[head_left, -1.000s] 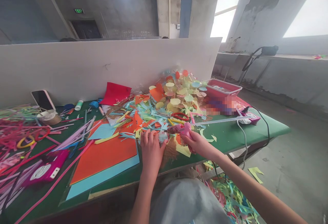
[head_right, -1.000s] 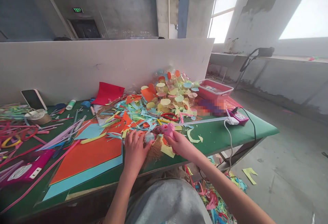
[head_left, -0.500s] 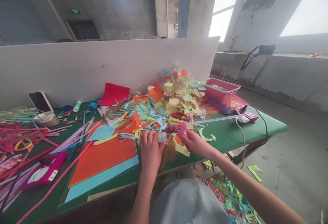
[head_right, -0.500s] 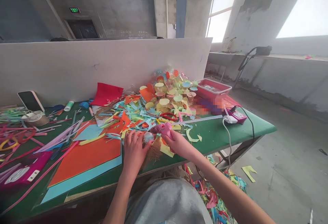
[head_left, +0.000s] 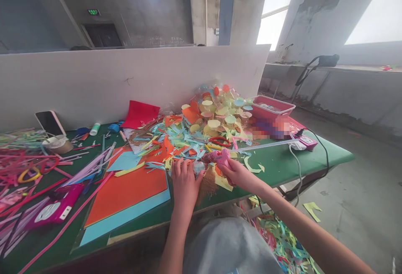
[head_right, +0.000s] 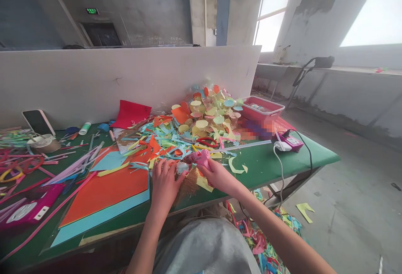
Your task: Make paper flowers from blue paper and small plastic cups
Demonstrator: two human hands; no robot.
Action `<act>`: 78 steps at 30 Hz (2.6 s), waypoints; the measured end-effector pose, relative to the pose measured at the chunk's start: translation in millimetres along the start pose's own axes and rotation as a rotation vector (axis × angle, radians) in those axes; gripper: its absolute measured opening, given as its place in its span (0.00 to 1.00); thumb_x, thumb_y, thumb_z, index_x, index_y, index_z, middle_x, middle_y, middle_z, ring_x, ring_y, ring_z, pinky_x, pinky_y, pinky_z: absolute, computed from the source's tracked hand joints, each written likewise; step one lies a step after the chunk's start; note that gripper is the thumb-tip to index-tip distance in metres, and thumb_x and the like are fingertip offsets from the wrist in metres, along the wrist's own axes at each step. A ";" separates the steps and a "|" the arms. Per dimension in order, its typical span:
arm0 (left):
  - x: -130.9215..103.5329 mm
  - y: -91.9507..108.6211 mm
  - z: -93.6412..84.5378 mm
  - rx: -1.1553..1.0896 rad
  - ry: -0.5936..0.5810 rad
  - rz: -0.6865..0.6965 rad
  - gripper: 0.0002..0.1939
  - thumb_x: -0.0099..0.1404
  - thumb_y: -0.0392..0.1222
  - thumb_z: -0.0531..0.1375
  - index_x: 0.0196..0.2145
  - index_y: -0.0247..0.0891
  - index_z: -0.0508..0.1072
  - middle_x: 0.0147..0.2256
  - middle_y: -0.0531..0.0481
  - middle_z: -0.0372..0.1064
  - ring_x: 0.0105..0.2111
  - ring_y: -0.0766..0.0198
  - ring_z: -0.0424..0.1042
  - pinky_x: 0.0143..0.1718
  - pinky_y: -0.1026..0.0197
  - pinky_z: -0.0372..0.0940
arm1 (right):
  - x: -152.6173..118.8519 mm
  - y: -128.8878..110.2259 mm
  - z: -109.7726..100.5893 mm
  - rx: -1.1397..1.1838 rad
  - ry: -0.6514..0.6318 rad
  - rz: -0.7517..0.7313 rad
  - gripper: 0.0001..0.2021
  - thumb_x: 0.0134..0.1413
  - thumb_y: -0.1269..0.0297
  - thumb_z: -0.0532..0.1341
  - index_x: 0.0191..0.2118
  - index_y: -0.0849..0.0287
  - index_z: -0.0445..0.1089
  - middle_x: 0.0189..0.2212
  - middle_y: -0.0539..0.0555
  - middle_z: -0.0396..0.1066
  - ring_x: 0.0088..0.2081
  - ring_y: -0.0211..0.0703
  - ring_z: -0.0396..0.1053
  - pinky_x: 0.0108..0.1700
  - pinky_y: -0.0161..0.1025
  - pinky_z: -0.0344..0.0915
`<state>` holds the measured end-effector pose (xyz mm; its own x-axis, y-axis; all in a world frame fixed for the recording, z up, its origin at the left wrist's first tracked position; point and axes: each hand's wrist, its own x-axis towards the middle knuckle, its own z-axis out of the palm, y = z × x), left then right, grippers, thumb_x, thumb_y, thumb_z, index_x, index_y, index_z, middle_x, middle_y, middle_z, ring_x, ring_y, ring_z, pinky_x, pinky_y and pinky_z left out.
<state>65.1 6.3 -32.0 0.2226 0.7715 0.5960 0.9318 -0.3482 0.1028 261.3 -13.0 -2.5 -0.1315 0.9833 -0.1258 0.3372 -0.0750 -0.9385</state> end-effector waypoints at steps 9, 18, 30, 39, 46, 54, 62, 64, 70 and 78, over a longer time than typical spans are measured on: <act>0.8 0.3 -0.5 -0.001 0.000 0.004 0.12 0.64 0.45 0.60 0.42 0.36 0.74 0.45 0.40 0.72 0.55 0.43 0.62 0.61 0.37 0.52 | -3.1 -1.1 -2.2 0.004 -0.017 0.002 0.20 0.58 0.43 0.54 0.28 0.53 0.52 0.16 0.41 0.54 0.17 0.33 0.54 0.19 0.31 0.53; 0.0 0.3 0.2 0.000 0.002 0.003 0.11 0.64 0.45 0.60 0.41 0.36 0.74 0.45 0.41 0.72 0.54 0.43 0.62 0.62 0.38 0.51 | -4.6 -8.0 -3.1 0.006 -0.030 0.013 0.17 0.57 0.46 0.56 0.29 0.55 0.58 0.15 0.41 0.56 0.16 0.32 0.54 0.19 0.31 0.51; 0.4 -0.3 -0.7 0.002 -0.007 0.003 0.13 0.63 0.45 0.61 0.41 0.35 0.74 0.45 0.40 0.72 0.54 0.43 0.62 0.61 0.38 0.52 | -2.4 -0.4 -3.8 0.003 -0.031 -0.007 0.18 0.59 0.46 0.55 0.29 0.54 0.55 0.15 0.40 0.54 0.16 0.31 0.54 0.18 0.31 0.50; -0.1 0.3 -0.2 0.007 0.007 0.007 0.13 0.64 0.45 0.61 0.42 0.35 0.74 0.44 0.41 0.72 0.54 0.43 0.63 0.61 0.37 0.52 | -6.8 -6.5 -5.5 -0.025 -0.036 0.022 0.18 0.59 0.46 0.55 0.28 0.55 0.54 0.17 0.40 0.54 0.16 0.30 0.54 0.17 0.30 0.50; -0.2 -0.2 1.0 0.012 0.016 0.004 0.12 0.63 0.44 0.62 0.41 0.34 0.75 0.44 0.41 0.72 0.54 0.43 0.63 0.61 0.37 0.53 | -7.7 -2.5 -7.7 -0.031 -0.032 0.018 0.19 0.60 0.46 0.54 0.28 0.55 0.53 0.18 0.41 0.54 0.17 0.31 0.55 0.17 0.30 0.52; -0.2 -0.6 2.0 0.015 0.016 0.003 0.12 0.62 0.45 0.62 0.40 0.34 0.75 0.44 0.41 0.72 0.54 0.43 0.63 0.61 0.37 0.53 | -8.2 -1.6 -11.3 -0.047 -0.011 0.024 0.20 0.59 0.45 0.55 0.27 0.54 0.52 0.16 0.40 0.54 0.16 0.31 0.55 0.16 0.30 0.50; -0.7 -1.7 3.5 0.014 0.018 0.009 0.12 0.63 0.45 0.62 0.41 0.35 0.74 0.44 0.41 0.72 0.54 0.43 0.63 0.61 0.38 0.53 | -5.0 -1.8 -10.2 -0.041 -0.003 0.011 0.18 0.59 0.46 0.55 0.28 0.55 0.56 0.15 0.40 0.55 0.15 0.32 0.55 0.17 0.30 0.51; -0.8 -1.5 3.0 0.014 0.018 0.013 0.13 0.63 0.46 0.61 0.41 0.35 0.74 0.44 0.41 0.72 0.54 0.43 0.63 0.61 0.38 0.52 | -4.0 -3.2 -9.7 -0.043 -0.007 0.009 0.17 0.59 0.47 0.55 0.29 0.55 0.58 0.15 0.41 0.56 0.15 0.31 0.55 0.17 0.30 0.51; -1.7 -1.0 2.9 0.010 0.015 0.016 0.13 0.64 0.46 0.61 0.41 0.35 0.75 0.44 0.41 0.72 0.54 0.43 0.62 0.61 0.37 0.52 | -2.4 -4.7 -7.2 -0.048 -0.012 0.005 0.16 0.59 0.48 0.55 0.30 0.56 0.59 0.15 0.41 0.58 0.15 0.32 0.57 0.18 0.31 0.55; -1.1 -0.9 1.7 0.001 0.003 0.009 0.13 0.63 0.45 0.62 0.41 0.34 0.75 0.44 0.41 0.72 0.54 0.42 0.63 0.61 0.37 0.53 | -0.9 -3.4 -5.0 -0.025 -0.012 0.006 0.17 0.59 0.48 0.55 0.28 0.55 0.56 0.16 0.40 0.56 0.15 0.31 0.56 0.18 0.30 0.53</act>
<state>64.5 6.7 -34.2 0.2302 0.7667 0.5993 0.9300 -0.3546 0.0964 265.0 -12.8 2.5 -0.1408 0.9808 -0.1352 0.3614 -0.0762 -0.9293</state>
